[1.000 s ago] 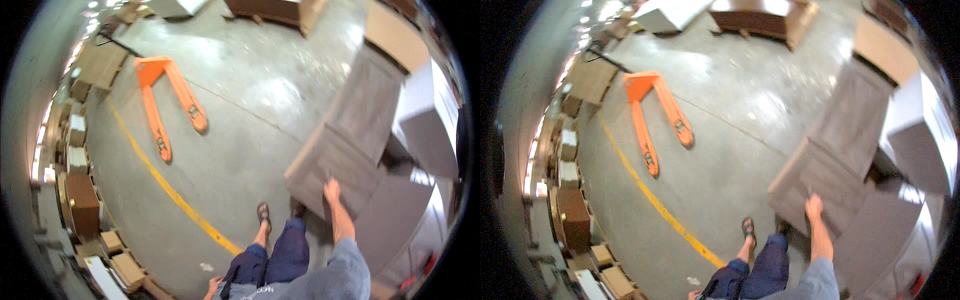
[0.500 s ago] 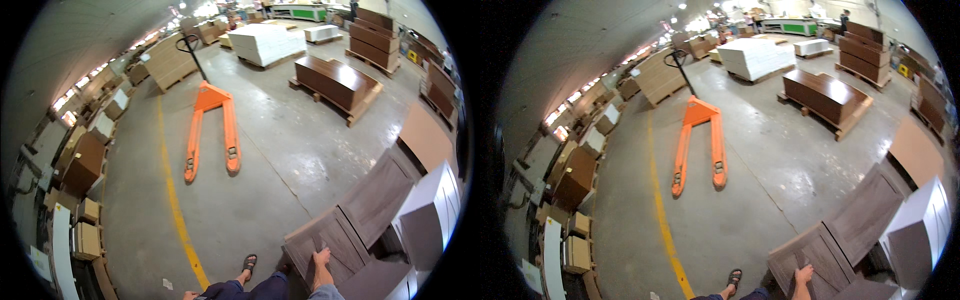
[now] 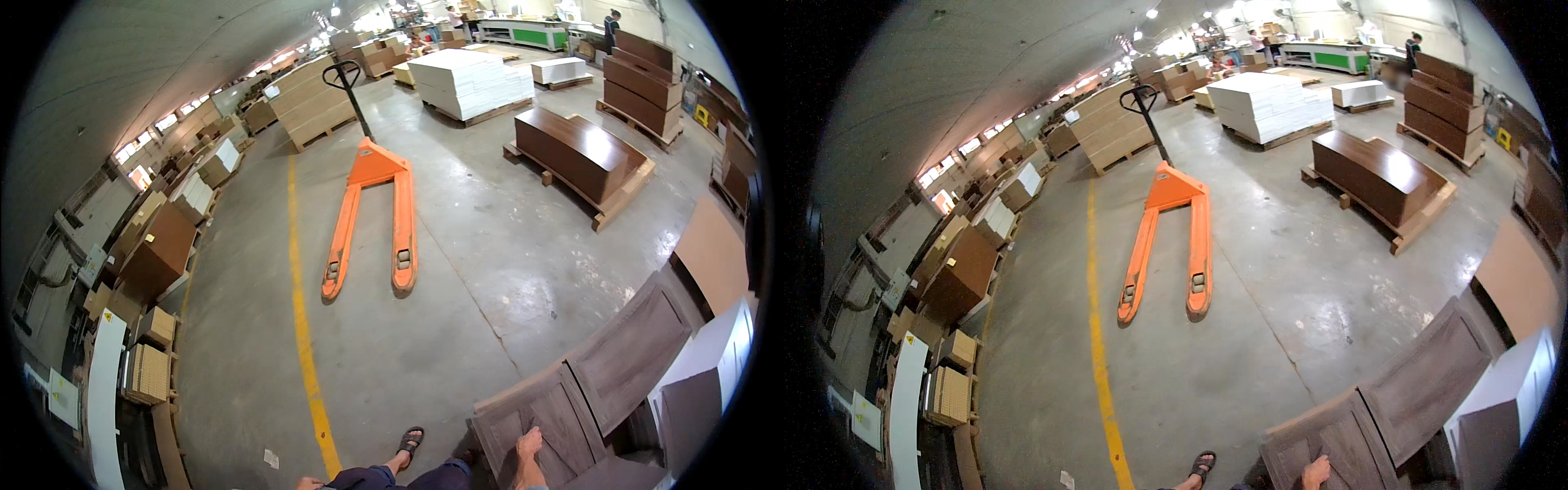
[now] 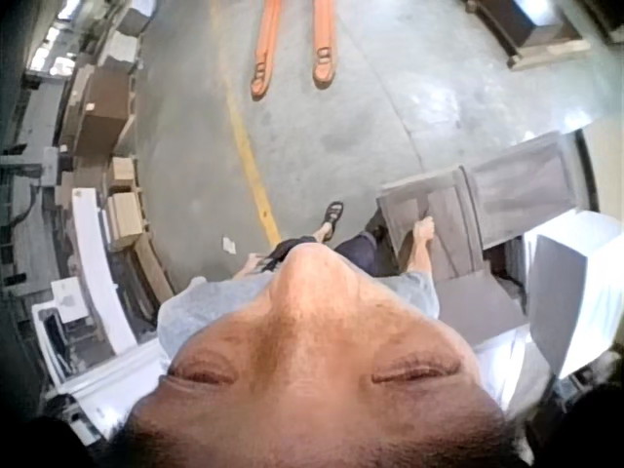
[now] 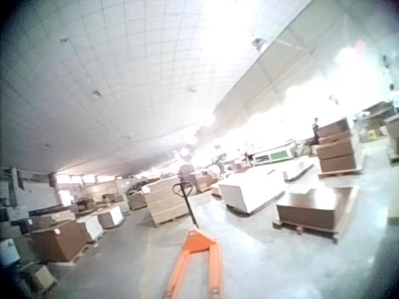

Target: The person strikes wood panels using a mallet to align them in a stack, moves the panels around on a pallet, and marks the edge of the panels using a small white tool.

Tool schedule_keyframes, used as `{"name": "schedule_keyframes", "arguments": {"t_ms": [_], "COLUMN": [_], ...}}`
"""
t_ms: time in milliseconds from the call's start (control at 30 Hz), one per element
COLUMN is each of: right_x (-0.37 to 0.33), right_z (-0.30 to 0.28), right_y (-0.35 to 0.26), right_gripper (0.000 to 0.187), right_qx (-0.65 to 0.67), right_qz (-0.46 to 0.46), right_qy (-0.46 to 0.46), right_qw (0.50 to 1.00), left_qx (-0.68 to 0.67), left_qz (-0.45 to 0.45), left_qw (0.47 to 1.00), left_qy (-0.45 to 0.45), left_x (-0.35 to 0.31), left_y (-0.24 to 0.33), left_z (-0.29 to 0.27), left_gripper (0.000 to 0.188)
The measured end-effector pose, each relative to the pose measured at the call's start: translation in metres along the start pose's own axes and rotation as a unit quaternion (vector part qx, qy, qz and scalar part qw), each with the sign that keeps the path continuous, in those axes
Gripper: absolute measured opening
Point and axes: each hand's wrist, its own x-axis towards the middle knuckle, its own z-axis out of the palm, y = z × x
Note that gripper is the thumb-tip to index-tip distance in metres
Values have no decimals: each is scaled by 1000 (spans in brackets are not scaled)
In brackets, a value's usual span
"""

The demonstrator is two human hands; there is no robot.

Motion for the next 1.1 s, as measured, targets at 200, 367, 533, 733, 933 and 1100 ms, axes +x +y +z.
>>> {"name": "schedule_keyframes", "arguments": {"t_ms": [200,367,533,733,933,1100], "right_x": [-22,-117,-188,-284,-429,-556], "right_z": [3,7,0,-24,2,64], "right_y": [10,-9,20,39,31,-11], "right_gripper": [29,34,18,9,16,24], "right_qx": [233,282,391,592,764,664], "right_qz": [57,53,133,338,326,394], "right_qy": [-46,20,-17,4,146,223], "right_qw": [970,958,911,732,538,596], "left_qx": [16,40,73,107,135,144], "left_qz": [49,91,159,255,376,367], "left_qw": [999,995,983,955,883,864], "left_qy": [-17,-28,-53,-105,-246,-315], "left_x": [35,63,116,192,202,196], "left_y": [52,87,117,144,211,247], "left_z": [0,3,6,-14,-39,-48], "left_gripper": [30,29,28,28,24,17]}}
